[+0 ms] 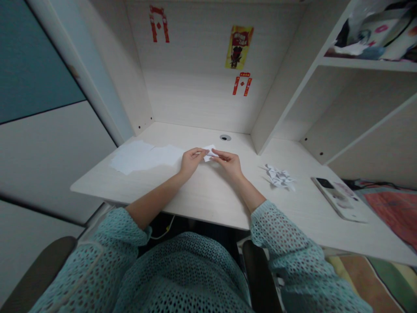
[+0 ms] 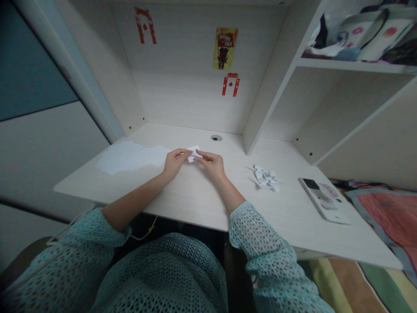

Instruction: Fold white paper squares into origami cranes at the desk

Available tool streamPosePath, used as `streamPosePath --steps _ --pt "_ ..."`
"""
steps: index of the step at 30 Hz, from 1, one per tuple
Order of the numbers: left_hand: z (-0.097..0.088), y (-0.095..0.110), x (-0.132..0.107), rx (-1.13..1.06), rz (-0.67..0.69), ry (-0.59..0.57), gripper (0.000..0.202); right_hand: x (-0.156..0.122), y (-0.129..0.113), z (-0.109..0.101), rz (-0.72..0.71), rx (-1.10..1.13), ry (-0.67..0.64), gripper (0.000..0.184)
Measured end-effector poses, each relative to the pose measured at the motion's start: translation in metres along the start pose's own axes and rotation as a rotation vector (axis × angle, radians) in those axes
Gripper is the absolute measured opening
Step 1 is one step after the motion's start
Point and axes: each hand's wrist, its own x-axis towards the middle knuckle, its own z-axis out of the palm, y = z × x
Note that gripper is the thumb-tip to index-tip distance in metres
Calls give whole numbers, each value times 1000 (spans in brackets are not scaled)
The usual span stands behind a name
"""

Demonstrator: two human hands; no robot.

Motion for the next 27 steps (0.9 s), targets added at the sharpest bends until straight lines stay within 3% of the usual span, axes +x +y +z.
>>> streamPosePath --steps 9,21,27 --pt "1 -4 3 -85 -11 37 29 1 -1 1 93 51 40 28" --pt "2 -4 0 -78 -1 76 27 0 -7 3 61 103 45 27" --pt "3 2 -4 -85 38 88 23 0 -1 5 184 166 72 28"
